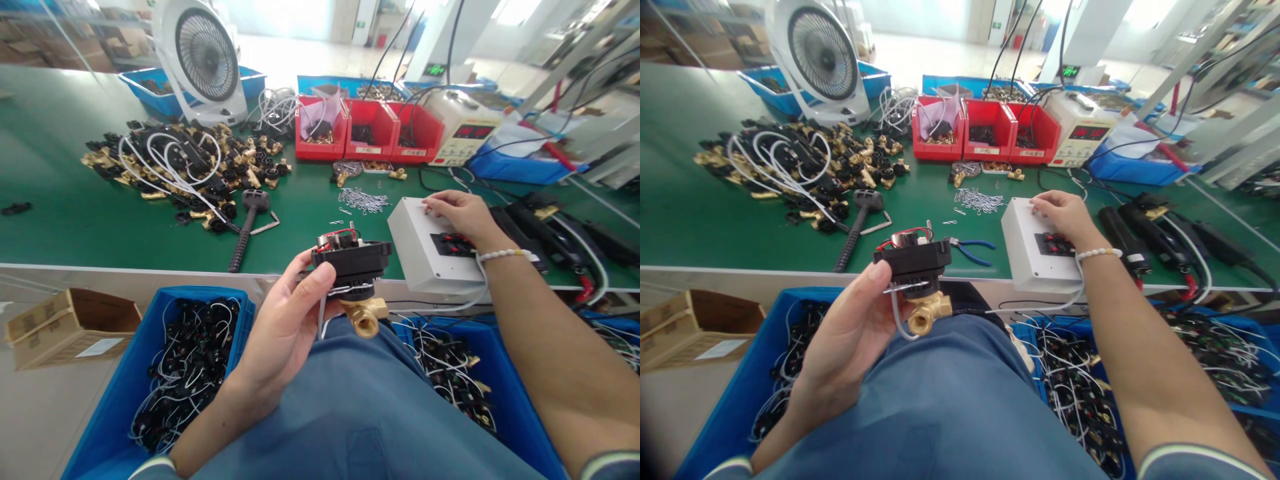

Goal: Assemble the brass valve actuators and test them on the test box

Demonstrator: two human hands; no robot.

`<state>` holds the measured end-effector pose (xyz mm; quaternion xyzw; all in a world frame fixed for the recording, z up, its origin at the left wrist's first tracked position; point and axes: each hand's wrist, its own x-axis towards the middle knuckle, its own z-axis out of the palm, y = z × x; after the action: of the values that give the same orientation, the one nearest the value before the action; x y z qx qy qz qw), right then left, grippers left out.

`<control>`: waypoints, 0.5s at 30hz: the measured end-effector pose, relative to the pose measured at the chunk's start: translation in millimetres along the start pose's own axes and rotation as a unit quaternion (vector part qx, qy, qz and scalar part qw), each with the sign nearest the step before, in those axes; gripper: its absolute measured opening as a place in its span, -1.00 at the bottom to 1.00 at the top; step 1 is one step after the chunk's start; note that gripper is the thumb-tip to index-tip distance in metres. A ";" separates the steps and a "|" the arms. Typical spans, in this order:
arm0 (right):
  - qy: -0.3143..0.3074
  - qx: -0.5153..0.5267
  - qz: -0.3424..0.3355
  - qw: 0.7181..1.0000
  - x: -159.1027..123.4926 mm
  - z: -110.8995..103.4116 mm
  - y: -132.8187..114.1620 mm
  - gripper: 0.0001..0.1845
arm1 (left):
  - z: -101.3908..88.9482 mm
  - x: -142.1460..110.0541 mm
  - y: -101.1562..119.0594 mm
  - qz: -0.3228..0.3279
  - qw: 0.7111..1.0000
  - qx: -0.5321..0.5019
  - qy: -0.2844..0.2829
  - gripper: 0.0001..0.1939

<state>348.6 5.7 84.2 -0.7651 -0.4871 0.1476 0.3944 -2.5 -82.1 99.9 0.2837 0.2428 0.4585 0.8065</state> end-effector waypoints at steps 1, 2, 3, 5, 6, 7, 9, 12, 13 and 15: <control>0.000 0.000 -0.001 1.000 0.0 -0.1 0.4 -0.89 | 0.5 0.4 1.0 0.002 1.000 -0.002 0.008 -0.56; -0.001 0.001 -0.002 1.000 -0.1 0.0 0.7 -0.88 | 1.0 1.0 2.1 0.002 1.000 -0.005 0.019 -0.58; -0.002 0.001 -0.002 1.000 -0.1 0.0 0.8 -0.88 | 1.5 1.8 3.4 -0.003 1.000 -0.010 0.030 -0.62; -0.003 0.000 0.000 1.000 -0.1 0.3 0.9 -0.88 | 2.2 3.6 5.7 -0.023 0.998 -0.029 0.041 -0.72; -0.004 -0.001 0.001 1.000 -0.1 0.3 0.7 -0.88 | 2.4 4.4 6.6 -0.035 0.998 -0.045 0.039 -0.74; -0.004 -0.002 0.003 1.000 -0.2 0.3 0.4 -0.88 | 2.4 5.2 7.2 -0.046 0.996 -0.063 0.031 -0.71; -0.004 -0.003 0.004 1.000 -0.5 0.1 -0.7 -0.89 | 2.2 6.0 7.6 -0.061 0.993 -0.097 0.013 -0.63; -0.003 -0.006 0.007 1.000 -1.3 0.1 -2.7 -0.91 | 2.3 5.3 7.1 -0.073 0.990 -0.118 -0.003 -0.59; -0.003 -0.007 0.007 1.000 -1.6 0.3 -3.3 -0.92 | 2.6 4.6 6.9 -0.074 0.990 -0.120 -0.005 -0.59; -0.001 -0.009 0.009 1.000 -2.1 0.8 -4.2 -0.92 | 3.4 2.9 6.9 -0.076 0.989 -0.124 -0.009 -0.59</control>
<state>344.5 5.1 86.5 -0.7728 -0.4821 0.1473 0.3856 -3.1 -77.4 106.6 0.1664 0.1973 0.4195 0.8703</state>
